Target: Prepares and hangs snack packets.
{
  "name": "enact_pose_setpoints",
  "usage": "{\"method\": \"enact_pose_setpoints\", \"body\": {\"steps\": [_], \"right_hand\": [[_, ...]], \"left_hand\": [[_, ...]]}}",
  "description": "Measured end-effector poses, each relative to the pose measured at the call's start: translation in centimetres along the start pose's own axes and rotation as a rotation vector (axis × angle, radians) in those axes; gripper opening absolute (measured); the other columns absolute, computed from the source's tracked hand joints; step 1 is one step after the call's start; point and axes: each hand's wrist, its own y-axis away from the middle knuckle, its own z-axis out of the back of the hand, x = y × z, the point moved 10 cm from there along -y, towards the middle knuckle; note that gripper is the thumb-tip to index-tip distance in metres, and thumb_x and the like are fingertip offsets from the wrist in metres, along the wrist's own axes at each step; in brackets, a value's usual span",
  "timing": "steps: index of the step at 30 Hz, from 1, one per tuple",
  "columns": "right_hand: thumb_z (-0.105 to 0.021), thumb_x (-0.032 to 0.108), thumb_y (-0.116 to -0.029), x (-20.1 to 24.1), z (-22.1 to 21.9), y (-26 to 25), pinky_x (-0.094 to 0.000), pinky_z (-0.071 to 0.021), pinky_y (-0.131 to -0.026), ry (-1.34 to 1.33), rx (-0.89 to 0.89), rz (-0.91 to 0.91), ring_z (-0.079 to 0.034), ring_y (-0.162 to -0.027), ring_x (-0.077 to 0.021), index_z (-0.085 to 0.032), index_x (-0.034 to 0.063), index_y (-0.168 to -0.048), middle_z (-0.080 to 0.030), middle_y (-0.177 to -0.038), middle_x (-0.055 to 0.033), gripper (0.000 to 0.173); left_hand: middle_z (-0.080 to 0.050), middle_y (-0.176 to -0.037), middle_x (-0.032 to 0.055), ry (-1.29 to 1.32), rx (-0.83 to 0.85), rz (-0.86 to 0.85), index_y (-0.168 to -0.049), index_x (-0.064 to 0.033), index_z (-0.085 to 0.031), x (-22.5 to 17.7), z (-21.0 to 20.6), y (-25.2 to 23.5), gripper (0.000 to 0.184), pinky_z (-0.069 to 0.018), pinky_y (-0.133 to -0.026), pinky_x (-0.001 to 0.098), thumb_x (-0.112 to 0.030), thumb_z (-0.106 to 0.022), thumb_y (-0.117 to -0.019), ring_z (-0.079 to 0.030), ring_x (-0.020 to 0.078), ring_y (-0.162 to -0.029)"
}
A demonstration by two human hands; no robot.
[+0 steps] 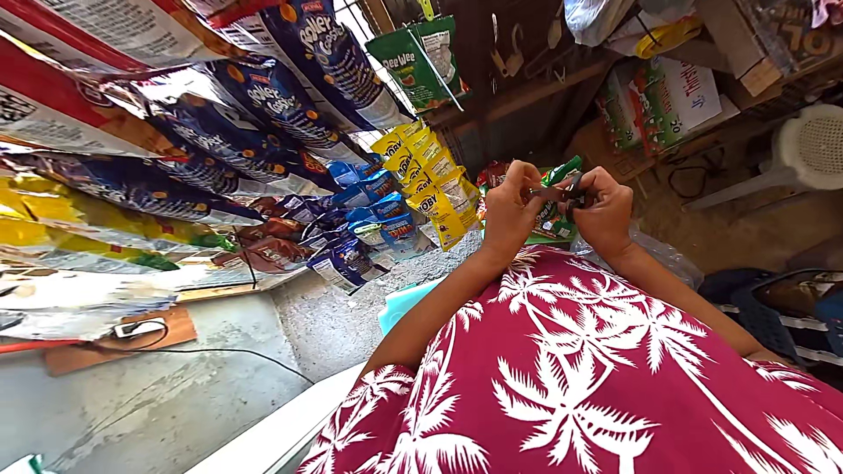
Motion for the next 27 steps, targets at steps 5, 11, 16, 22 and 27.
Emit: {"method": "enact_pose_setpoints", "body": {"steps": [5, 11, 16, 22, 27], "right_hand": [[-0.074, -0.002, -0.0777, -0.4, 0.4, 0.1, -0.0148, -0.0504, -0.064, -0.003, -0.043, 0.007, -0.062, -0.074, -0.0002, -0.062, -0.0014, -0.093, -0.071, -0.092, -0.0069, 0.019], [-0.075, -0.001, -0.0804, -0.9, 0.6, 0.0, -0.013, -0.0492, -0.062, -0.024, 0.004, -0.029, -0.062, -0.072, 0.0025, -0.061, 0.0001, -0.094, -0.072, -0.09, -0.0041, 0.019], [-0.078, 0.015, -0.0874, -1.4, 2.3, -0.5, -0.0187, -0.0546, -0.064, 0.048, 0.167, -0.162, -0.065, -0.07, -0.0004, -0.061, 0.0035, -0.093, -0.071, -0.083, -0.0014, 0.022], [-0.079, 0.042, -0.0841, -2.5, 7.0, -1.2, -0.0548, -0.0454, -0.056, 0.577, 0.487, -0.291, -0.06, -0.061, -0.0298, -0.066, 0.003, -0.087, -0.062, -0.068, -0.0125, 0.041], [-0.082, 0.026, -0.0835, -2.1, 8.0, -1.3, -0.0632, -0.0445, -0.057, 0.829, 0.596, -0.274, -0.064, -0.067, -0.0444, -0.067, 0.0028, -0.087, -0.064, -0.07, -0.0204, 0.027]], "left_hand": [[-0.073, -0.095, 0.0166, -0.167, 0.003, -0.235, -0.106, 0.0001, -0.077, -2.0, -0.6, 0.1, 0.017, -0.0554, -0.086, 0.0364, 0.0, -0.065, -0.0951, -0.069, 0.0259, -0.09], [-0.074, -0.089, 0.0166, -0.186, 0.008, -0.181, -0.097, 0.0036, -0.076, -1.6, -0.6, -0.4, 0.009, -0.058, -0.079, 0.0309, -0.001, -0.071, -0.0903, -0.072, 0.021, -0.083], [-0.071, -0.091, 0.0172, -0.15, 0.151, -0.1, -0.099, 0.0056, -0.072, -0.1, -1.4, -1.0, 0.009, -0.058, -0.08, 0.0315, -0.001, -0.067, -0.0942, -0.07, 0.0208, -0.081], [-0.07, -0.095, 0.0174, -0.192, 0.225, -0.036, -0.103, 0.0058, -0.071, 0.6, -1.0, -1.9, 0.013, -0.0559, -0.083, 0.0325, -0.001, -0.061, -0.0982, -0.068, 0.0217, -0.086], [-0.069, -0.095, 0.0185, -0.237, 0.25, -0.05, -0.104, 0.0065, -0.07, 0.7, -1.2, -2.1, 0.014, -0.0563, -0.083, 0.0341, 0.0, -0.059, -0.0989, -0.068, 0.0239, -0.086]]}}
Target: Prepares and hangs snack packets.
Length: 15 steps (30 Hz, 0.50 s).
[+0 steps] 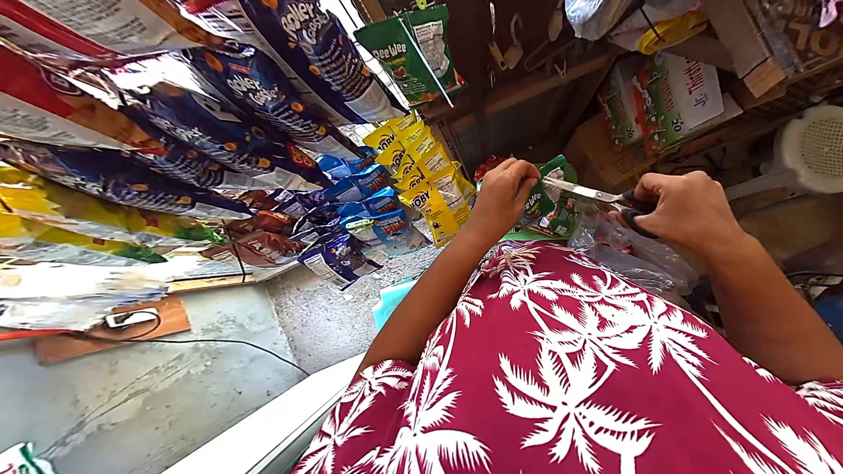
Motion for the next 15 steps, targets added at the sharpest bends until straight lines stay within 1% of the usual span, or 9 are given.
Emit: {"method": "enact_pose_setpoints", "body": {"steps": [3, 8, 11, 15], "right_hand": [[-0.08, 0.019, -0.0822, 0.4, -0.1, -0.3, -0.0635, -0.0446, -0.057, 0.072, 0.019, 0.003, -0.065, -0.068, -0.0458, -0.067, 0.0026, -0.087, -0.064, -0.069, -0.0213, 0.022], [-0.079, 0.016, -0.0821, 0.5, 0.0, -0.7, -0.0642, -0.0443, -0.058, 0.112, 0.027, -0.027, -0.066, -0.07, -0.0474, -0.067, 0.0018, -0.089, -0.064, -0.071, -0.0229, 0.02], [-0.08, 0.018, -0.0835, 0.7, -0.1, -1.0, -0.0638, -0.0444, -0.058, 0.123, 0.035, -0.026, -0.065, -0.07, -0.0474, -0.067, 0.0014, -0.089, -0.064, -0.071, -0.0231, 0.021], [-0.078, 0.015, -0.0832, 1.0, -0.2, -1.4, -0.0638, -0.0451, -0.059, 0.156, 0.039, -0.021, -0.066, -0.071, -0.0472, -0.068, 0.0026, -0.089, -0.065, -0.071, -0.0225, 0.018]], "left_hand": [[-0.069, -0.093, 0.0186, -0.023, -0.013, -0.026, -0.103, 0.0064, -0.071, -0.3, 0.0, -0.1, 0.013, -0.0562, -0.082, 0.0348, 0.001, -0.06, -0.0977, -0.068, 0.0251, -0.084], [-0.069, -0.09, 0.0191, -0.049, -0.027, -0.055, -0.101, 0.0066, -0.071, -0.3, 0.2, -0.2, 0.012, -0.0568, -0.081, 0.0376, 0.002, -0.061, -0.0965, -0.069, 0.0274, -0.083], [-0.069, -0.09, 0.0193, -0.057, -0.031, -0.054, -0.1, 0.0064, -0.071, -0.2, 0.2, -0.2, 0.012, -0.0567, -0.081, 0.0387, 0.002, -0.061, -0.0963, -0.069, 0.0284, -0.084], [-0.068, -0.089, 0.0188, -0.077, -0.028, -0.051, -0.1, 0.0061, -0.071, -0.1, 0.4, -0.1, 0.011, -0.0564, -0.082, 0.0385, 0.002, -0.061, -0.0963, -0.068, 0.0284, -0.083]]}}
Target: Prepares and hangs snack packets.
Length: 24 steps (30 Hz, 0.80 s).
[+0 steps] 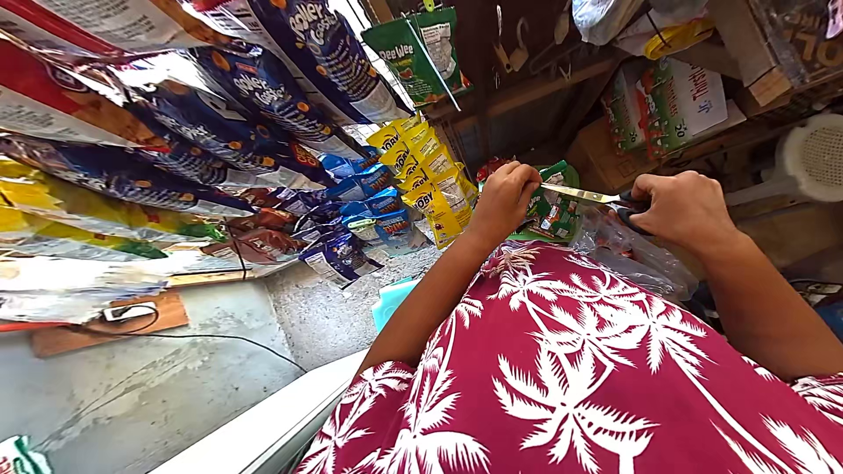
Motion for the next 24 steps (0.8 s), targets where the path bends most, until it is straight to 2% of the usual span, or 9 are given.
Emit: {"method": "enact_pose_setpoints", "body": {"steps": [12, 19, 24], "right_hand": [[-0.078, 0.013, -0.0825, 1.5, 1.0, -0.6, -0.0621, -0.0438, -0.056, 0.077, -0.033, 0.075, -0.066, -0.069, -0.0481, -0.066, 0.0005, -0.086, -0.064, -0.069, -0.0241, 0.017], [-0.078, 0.01, -0.0821, 3.3, 2.5, -0.2, -0.0594, -0.0428, -0.052, 0.205, -0.134, 0.198, -0.065, -0.064, -0.0471, -0.063, -0.001, -0.083, -0.062, -0.066, -0.0232, 0.018], [-0.074, 0.012, -0.0828, 3.6, 2.6, -0.6, -0.0569, -0.0409, -0.051, 0.189, -0.157, 0.277, -0.063, -0.06, -0.0448, -0.06, -0.0001, -0.078, -0.059, -0.061, -0.021, 0.019]], "left_hand": [[-0.068, -0.093, 0.02, -0.074, 0.043, -0.002, -0.101, 0.0054, -0.071, 0.3, 0.1, 0.1, 0.013, -0.0556, -0.087, 0.0442, 0.0, -0.059, -0.098, -0.069, 0.0338, -0.092], [-0.068, -0.094, 0.0208, -0.077, 0.073, -0.007, -0.101, 0.0059, -0.07, 0.4, 0.1, -0.2, 0.014, -0.0547, -0.088, 0.045, 0.001, -0.057, -0.099, -0.068, 0.0352, -0.094], [-0.067, -0.094, 0.0202, -0.077, 0.042, -0.007, -0.101, 0.0052, -0.069, 0.6, 0.8, -0.2, 0.013, -0.0548, -0.087, 0.0438, 0.0, -0.057, -0.0994, -0.068, 0.0341, -0.093]]}}
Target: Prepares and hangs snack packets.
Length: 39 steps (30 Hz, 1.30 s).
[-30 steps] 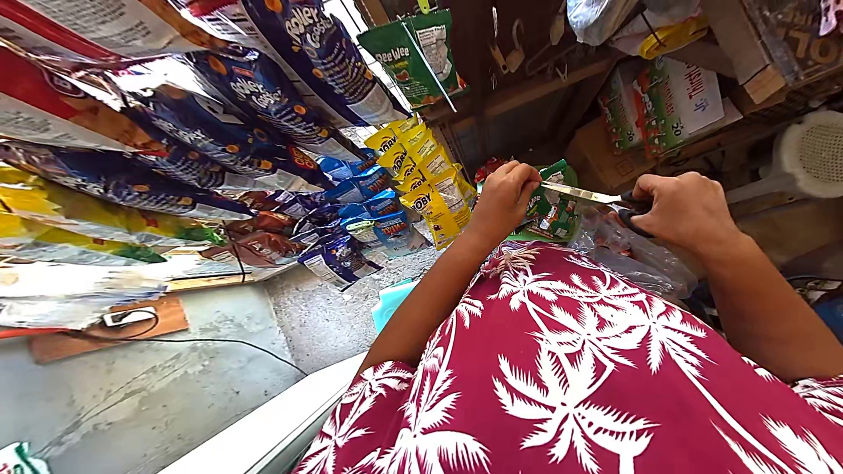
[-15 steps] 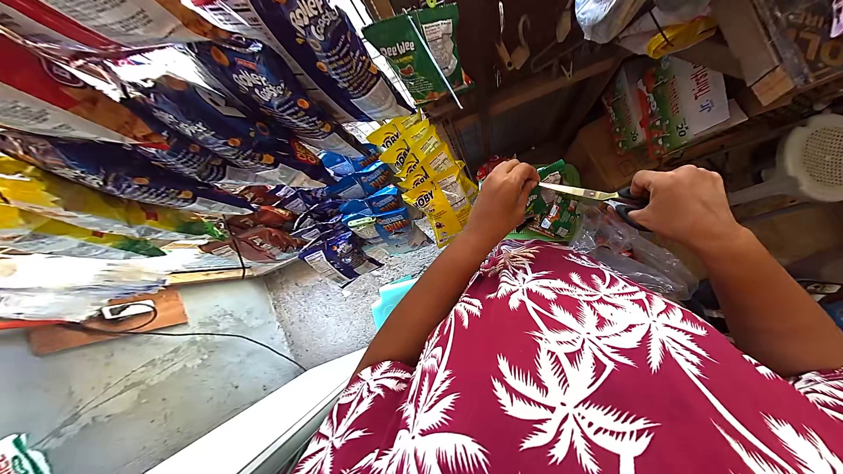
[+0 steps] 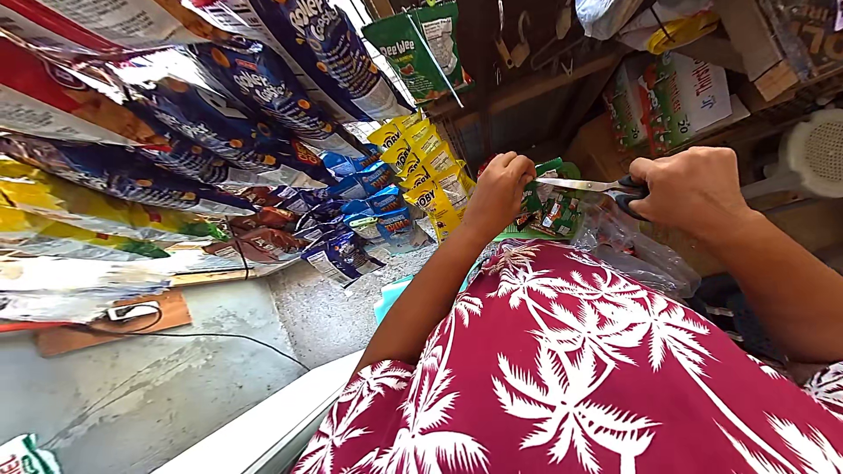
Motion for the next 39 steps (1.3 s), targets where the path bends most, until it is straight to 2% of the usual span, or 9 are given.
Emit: {"method": "enact_pose_setpoints", "body": {"steps": [5, 16, 18, 21, 25, 27, 28, 32, 39], "right_hand": [[-0.076, 0.011, -0.0813, -0.7, -0.8, -0.5, -0.0587, -0.0405, -0.052, -0.115, 0.05, -0.004, -0.063, -0.061, -0.0451, -0.061, 0.0007, -0.078, -0.059, -0.062, -0.021, 0.019], [-0.078, 0.014, -0.0824, -0.9, 0.5, -1.0, -0.0591, -0.0402, -0.052, -0.019, 0.075, -0.01, -0.063, -0.062, -0.0461, -0.061, 0.0018, -0.079, -0.059, -0.063, -0.0215, 0.021], [-0.079, 0.018, -0.0819, -2.1, 1.0, -1.1, -0.0618, -0.0402, -0.053, -0.05, 0.101, -0.06, -0.063, -0.065, -0.0483, -0.062, 0.0025, -0.083, -0.06, -0.066, -0.0227, 0.023], [-0.076, 0.031, -0.0865, -3.0, 2.0, -2.2, -0.0671, -0.0439, -0.06, -0.308, 0.035, -0.086, -0.064, -0.074, -0.0483, -0.065, 0.0, -0.099, -0.064, -0.078, -0.0242, 0.035], [-0.075, 0.027, -0.0883, 1.5, 2.4, -6.2, -0.055, -0.0551, -0.083, -0.647, -0.08, 0.138, -0.07, -0.094, -0.032, -0.064, 0.0002, -0.114, -0.071, -0.103, -0.018, 0.039], [-0.078, 0.017, -0.0861, 4.3, 1.9, -8.4, -0.0491, -0.0566, -0.089, -0.737, -0.043, 0.272, -0.071, -0.1, -0.0262, -0.066, 0.0015, -0.114, -0.072, -0.11, -0.0143, 0.034], [-0.079, 0.012, -0.0856, 5.6, 1.7, -9.2, -0.045, -0.0569, -0.088, -0.769, -0.007, 0.321, -0.071, -0.098, -0.0226, -0.066, 0.0021, -0.112, -0.072, -0.108, -0.0123, 0.031], [-0.078, 0.007, -0.0873, 9.0, 1.6, -11.5, -0.033, -0.054, -0.072, -0.817, 0.1, 0.406, -0.064, -0.076, -0.0129, -0.063, 0.0036, -0.097, -0.067, -0.087, -0.0061, 0.018], [-0.078, 0.006, -0.0866, 10.1, 1.5, -14.5, -0.0262, -0.0537, -0.072, -1.014, 0.026, 0.383, -0.063, -0.076, -0.0076, -0.059, 0.0029, -0.098, -0.066, -0.087, -0.0051, 0.022]], "left_hand": [[-0.067, -0.093, 0.0201, 0.023, -0.068, -0.009, -0.101, 0.0057, -0.07, -0.1, 1.0, 0.2, 0.013, -0.0551, -0.086, 0.0419, 0.001, -0.057, -0.0991, -0.067, 0.0332, -0.091], [-0.068, -0.092, 0.0179, 0.102, -0.16, -0.035, -0.101, 0.0049, -0.071, -0.2, 2.2, 0.7, 0.013, -0.0554, -0.083, 0.0346, 0.002, -0.059, -0.0981, -0.067, 0.0259, -0.087], [-0.071, -0.097, 0.0177, 0.153, -0.175, -0.021, -0.109, 0.0046, -0.072, 0.0, 2.8, 0.7, 0.017, -0.0564, -0.085, 0.0335, 0.001, -0.06, -0.0984, -0.069, 0.0235, -0.089], [-0.073, -0.103, 0.0143, 0.232, -0.164, 0.003, -0.133, 0.0028, -0.064, 0.8, 3.4, 0.7, 0.033, -0.0564, -0.086, 0.0325, -0.001, -0.058, -0.1, -0.069, 0.0192, -0.091], [-0.073, -0.102, 0.012, 0.302, -0.161, -0.004, -0.143, 0.0042, -0.053, 0.7, 4.2, 0.6, 0.045, -0.0563, -0.081, 0.0279, -0.001, -0.059, -0.0994, -0.068, 0.0128, -0.084], [-0.071, -0.115, 0.0136, 0.349, -0.178, -0.018, -0.143, 0.0057, -0.051, 0.4, 4.8, 0.6, 0.047, -0.0536, -0.076, 0.024, -0.001, -0.061, -0.0977, -0.065, 0.0082, -0.083], [-0.068, -0.125, 0.0153, 0.366, -0.183, -0.022, -0.143, 0.0063, -0.051, 0.3, 5.2, 0.7, 0.048, -0.0542, -0.077, 0.023, 0.0, -0.062, -0.0974, -0.066, 0.0068, -0.086], [-0.071, -0.103, 0.0119, 0.402, -0.269, 0.03, -0.142, 0.0057, -0.05, 1.3, 7.0, 1.2, 0.051, -0.0575, -0.082, 0.0262, 0.0, -0.067, -0.0942, -0.069, 0.0093, -0.088], [-0.072, -0.104, 0.0106, 0.504, -0.409, 0.2, -0.141, 0.006, -0.046, 4.5, 8.9, 1.7, 0.064, -0.059, -0.085, 0.0301, -0.001, -0.077, -0.0852, -0.071, 0.0128, -0.093]]}}
